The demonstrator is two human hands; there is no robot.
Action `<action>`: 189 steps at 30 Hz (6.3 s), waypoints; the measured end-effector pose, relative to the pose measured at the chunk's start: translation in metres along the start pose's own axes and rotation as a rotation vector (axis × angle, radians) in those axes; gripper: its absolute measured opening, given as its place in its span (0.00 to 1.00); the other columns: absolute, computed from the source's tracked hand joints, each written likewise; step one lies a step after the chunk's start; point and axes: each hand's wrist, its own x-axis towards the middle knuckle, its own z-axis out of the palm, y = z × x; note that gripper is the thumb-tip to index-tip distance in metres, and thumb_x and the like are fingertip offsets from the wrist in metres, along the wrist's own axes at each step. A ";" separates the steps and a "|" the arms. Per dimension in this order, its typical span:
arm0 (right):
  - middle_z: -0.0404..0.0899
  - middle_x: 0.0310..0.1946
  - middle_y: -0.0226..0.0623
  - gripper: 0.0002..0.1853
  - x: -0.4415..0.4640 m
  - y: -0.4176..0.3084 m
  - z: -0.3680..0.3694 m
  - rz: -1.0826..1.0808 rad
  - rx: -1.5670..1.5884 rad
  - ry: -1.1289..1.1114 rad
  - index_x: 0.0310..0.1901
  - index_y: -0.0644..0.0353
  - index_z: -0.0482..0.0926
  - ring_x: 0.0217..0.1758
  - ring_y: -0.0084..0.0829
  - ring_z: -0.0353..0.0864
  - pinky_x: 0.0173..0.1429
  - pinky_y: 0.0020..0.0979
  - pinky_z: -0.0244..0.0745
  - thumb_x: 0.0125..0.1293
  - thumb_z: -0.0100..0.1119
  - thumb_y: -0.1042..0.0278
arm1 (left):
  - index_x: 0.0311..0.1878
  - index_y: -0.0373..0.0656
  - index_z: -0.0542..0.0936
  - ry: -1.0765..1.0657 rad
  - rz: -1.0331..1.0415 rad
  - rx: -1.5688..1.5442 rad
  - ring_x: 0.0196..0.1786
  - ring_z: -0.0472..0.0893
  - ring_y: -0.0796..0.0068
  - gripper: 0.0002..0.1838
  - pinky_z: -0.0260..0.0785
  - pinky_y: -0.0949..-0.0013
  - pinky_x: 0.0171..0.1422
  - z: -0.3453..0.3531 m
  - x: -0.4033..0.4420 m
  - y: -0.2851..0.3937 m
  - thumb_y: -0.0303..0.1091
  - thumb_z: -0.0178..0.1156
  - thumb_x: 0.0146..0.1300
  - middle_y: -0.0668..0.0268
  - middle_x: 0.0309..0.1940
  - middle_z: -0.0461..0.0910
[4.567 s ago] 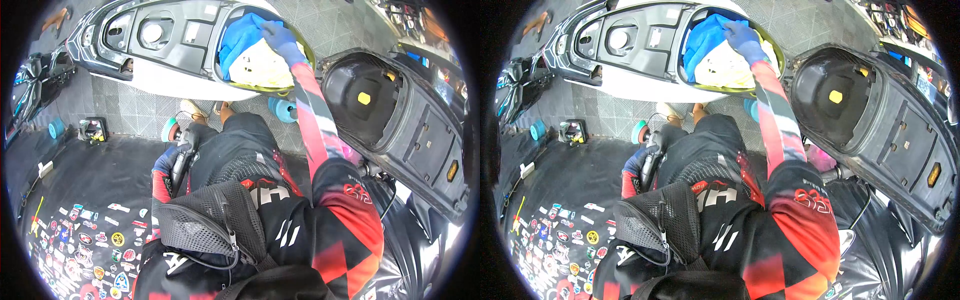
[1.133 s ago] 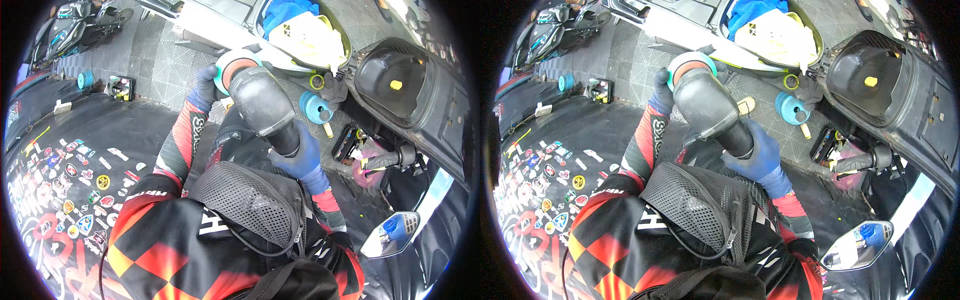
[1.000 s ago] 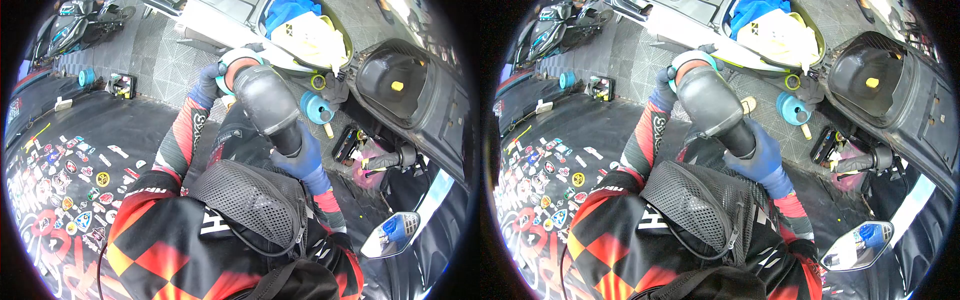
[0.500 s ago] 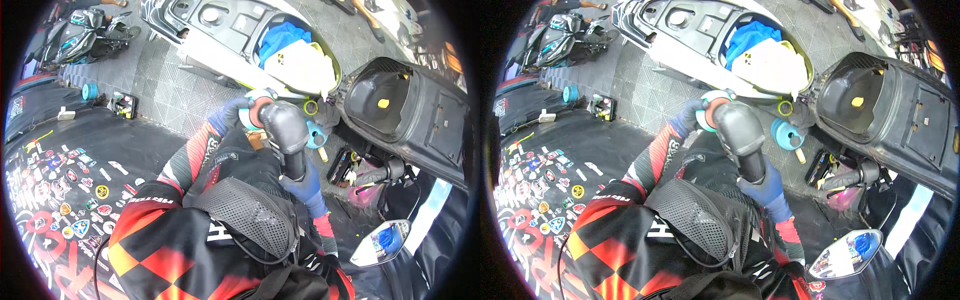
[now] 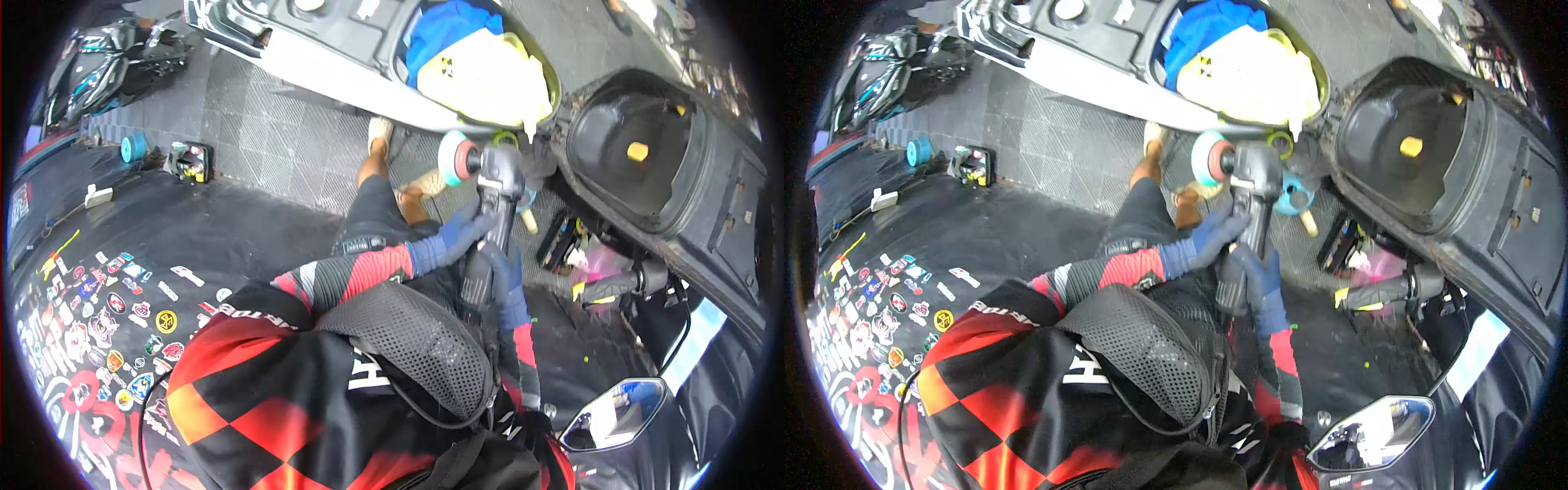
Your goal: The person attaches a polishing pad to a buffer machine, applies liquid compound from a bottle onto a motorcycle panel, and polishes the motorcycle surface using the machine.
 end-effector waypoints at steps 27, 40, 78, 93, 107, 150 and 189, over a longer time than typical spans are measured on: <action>0.80 0.40 0.34 0.29 0.060 -0.108 0.071 0.165 -0.288 -0.006 0.59 0.67 0.70 0.40 0.22 0.79 0.47 0.28 0.75 0.60 0.66 0.62 | 0.57 0.46 0.73 -0.242 -0.513 -0.746 0.47 0.80 0.72 0.21 0.76 0.59 0.52 -0.096 0.076 0.110 0.38 0.64 0.63 0.67 0.44 0.80; 0.79 0.50 0.45 0.44 0.085 -0.184 0.199 -0.018 -0.444 -0.354 0.68 0.68 0.62 0.48 0.30 0.81 0.54 0.32 0.76 0.57 0.71 0.51 | 0.53 0.36 0.74 -0.035 -0.099 -0.562 0.46 0.81 0.70 0.21 0.77 0.63 0.50 -0.194 0.039 0.171 0.40 0.64 0.63 0.59 0.45 0.80; 0.79 0.34 0.36 0.26 0.084 -0.056 0.005 0.093 -0.159 -0.168 0.60 0.64 0.67 0.30 0.24 0.80 0.32 0.27 0.77 0.63 0.61 0.63 | 0.64 0.33 0.63 -0.348 0.141 0.676 0.52 0.80 0.45 0.38 0.71 0.54 0.58 -0.101 0.078 0.041 0.63 0.42 0.70 0.41 0.48 0.77; 0.80 0.45 0.40 0.34 0.120 -0.189 0.172 0.070 -0.571 -0.409 0.61 0.68 0.70 0.42 0.26 0.80 0.47 0.30 0.76 0.59 0.66 0.53 | 0.61 0.35 0.72 -0.479 0.134 0.619 0.60 0.74 0.63 0.23 0.66 0.62 0.66 -0.232 0.063 0.191 0.44 0.44 0.77 0.54 0.55 0.76; 0.81 0.37 0.35 0.32 0.098 -0.150 0.120 -0.037 -0.469 -0.303 0.62 0.67 0.70 0.34 0.20 0.79 0.39 0.25 0.75 0.59 0.66 0.57 | 0.62 0.36 0.71 -0.551 0.211 0.838 0.65 0.69 0.51 0.23 0.59 0.58 0.71 -0.184 0.067 0.144 0.45 0.44 0.76 0.48 0.62 0.71; 0.79 0.45 0.34 0.31 0.065 -0.177 0.165 0.232 -0.453 -0.137 0.61 0.68 0.71 0.44 0.21 0.77 0.50 0.26 0.74 0.57 0.66 0.63 | 0.59 0.37 0.73 -0.745 0.504 0.529 0.60 0.73 0.49 0.20 0.62 0.51 0.67 -0.202 0.062 0.177 0.42 0.51 0.72 0.45 0.55 0.74; 0.79 0.41 0.33 0.34 0.096 -0.239 0.218 0.306 -0.606 -0.348 0.62 0.69 0.69 0.40 0.19 0.77 0.45 0.25 0.74 0.57 0.67 0.61 | 0.48 0.35 0.79 -0.698 0.279 0.661 0.48 0.80 0.55 0.19 0.70 0.57 0.56 -0.241 0.054 0.218 0.43 0.48 0.74 0.50 0.44 0.80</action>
